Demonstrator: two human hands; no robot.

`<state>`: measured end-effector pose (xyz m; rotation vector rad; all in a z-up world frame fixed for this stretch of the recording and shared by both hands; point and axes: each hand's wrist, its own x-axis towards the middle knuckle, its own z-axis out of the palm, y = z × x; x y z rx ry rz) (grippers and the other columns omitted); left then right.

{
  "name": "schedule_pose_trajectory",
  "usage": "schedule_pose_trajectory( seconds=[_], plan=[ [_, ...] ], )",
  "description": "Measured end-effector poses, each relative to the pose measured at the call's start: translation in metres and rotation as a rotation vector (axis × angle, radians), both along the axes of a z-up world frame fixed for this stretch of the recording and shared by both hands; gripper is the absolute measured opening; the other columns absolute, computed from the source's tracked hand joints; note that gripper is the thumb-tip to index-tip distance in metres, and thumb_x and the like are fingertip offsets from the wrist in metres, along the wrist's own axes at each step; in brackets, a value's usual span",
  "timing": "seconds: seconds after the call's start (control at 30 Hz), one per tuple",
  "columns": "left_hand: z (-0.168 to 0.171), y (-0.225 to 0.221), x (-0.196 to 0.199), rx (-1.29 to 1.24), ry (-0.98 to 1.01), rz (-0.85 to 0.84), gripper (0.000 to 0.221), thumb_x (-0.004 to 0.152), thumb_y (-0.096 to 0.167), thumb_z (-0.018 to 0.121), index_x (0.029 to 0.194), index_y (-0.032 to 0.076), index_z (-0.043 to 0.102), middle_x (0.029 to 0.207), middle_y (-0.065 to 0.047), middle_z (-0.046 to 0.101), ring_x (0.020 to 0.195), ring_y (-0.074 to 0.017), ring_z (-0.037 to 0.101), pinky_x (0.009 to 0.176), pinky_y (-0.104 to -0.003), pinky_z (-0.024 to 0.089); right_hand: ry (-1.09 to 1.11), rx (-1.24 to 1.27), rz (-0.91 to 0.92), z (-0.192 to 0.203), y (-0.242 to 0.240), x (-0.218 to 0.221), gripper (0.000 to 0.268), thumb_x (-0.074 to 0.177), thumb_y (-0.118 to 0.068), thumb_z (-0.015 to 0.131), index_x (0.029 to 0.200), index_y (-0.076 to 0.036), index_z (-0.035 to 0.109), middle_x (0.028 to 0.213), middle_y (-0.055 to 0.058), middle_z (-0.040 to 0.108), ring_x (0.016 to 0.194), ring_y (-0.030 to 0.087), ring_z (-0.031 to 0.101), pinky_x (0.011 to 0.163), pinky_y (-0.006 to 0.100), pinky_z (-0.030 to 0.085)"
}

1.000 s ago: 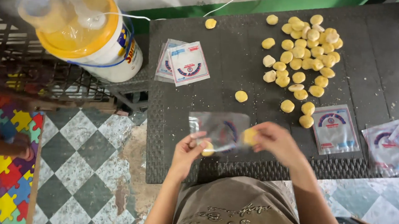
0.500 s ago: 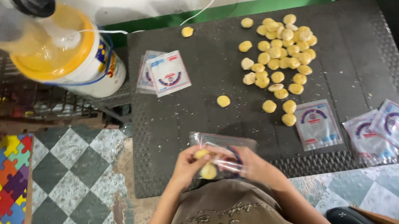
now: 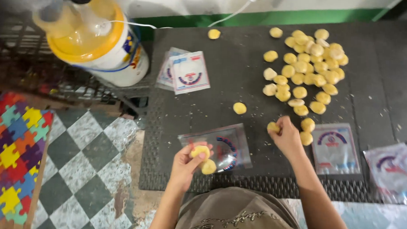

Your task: Packaging small yellow bread rolls into plastic bags at a packaging station.

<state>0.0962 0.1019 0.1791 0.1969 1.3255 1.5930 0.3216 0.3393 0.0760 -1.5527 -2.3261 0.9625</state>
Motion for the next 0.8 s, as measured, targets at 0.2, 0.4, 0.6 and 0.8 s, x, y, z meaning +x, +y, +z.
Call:
schedule_pose_trajectory(
  seconds=[0.2, 0.4, 0.6, 0.8],
  plan=[
    [0.009, -0.006, -0.006, -0.029, -0.031, 0.007, 0.030, 0.078, 0.008, 0.067, 0.107, 0.007, 0.064, 0.108, -0.017, 0.070, 0.090, -0.0273, 0.070, 0.067, -0.032, 0.057, 0.446, -0.395, -0.120, 0.111, -0.052, -0.026, 0.032, 0.084, -0.014, 0.063, 0.114, -0.004, 0.055, 0.085, 0.010, 0.070, 0.071, 0.017, 0.065, 0.071, 0.027, 0.051],
    [-0.002, -0.013, -0.006, 0.153, 0.025, -0.141, 0.026, 0.082, 0.007, 0.064, 0.108, 0.005, 0.064, 0.102, -0.017, 0.071, 0.080, -0.0265, 0.071, 0.071, -0.037, 0.060, 0.276, -0.488, 0.409, 0.146, -0.091, -0.042, 0.034, 0.079, -0.012, 0.065, 0.113, -0.013, 0.063, 0.096, 0.004, 0.078, 0.078, 0.012, 0.079, 0.070, 0.022, 0.069],
    [-0.007, -0.006, 0.003, 0.125, -0.038, -0.176, 0.025, 0.084, 0.011, 0.064, 0.107, 0.000, 0.064, 0.083, -0.016, 0.072, 0.077, -0.0300, 0.073, 0.068, -0.035, 0.061, 0.726, -0.629, 0.044, 0.152, -0.136, -0.078, 0.038, 0.074, -0.008, 0.072, 0.110, -0.001, 0.060, 0.095, 0.008, 0.073, 0.081, 0.013, 0.070, 0.068, 0.028, 0.061],
    [0.005, 0.004, 0.007, 0.133, -0.054, -0.249, 0.024, 0.084, 0.016, 0.066, 0.103, 0.000, 0.069, 0.083, -0.009, 0.072, 0.069, -0.0136, 0.067, 0.062, -0.028, 0.057, 0.519, -0.319, -0.152, 0.148, -0.150, -0.082, 0.034, 0.072, -0.026, 0.071, 0.102, -0.010, 0.069, 0.098, 0.003, 0.072, 0.089, 0.016, 0.071, 0.076, 0.029, 0.057]
  ],
)
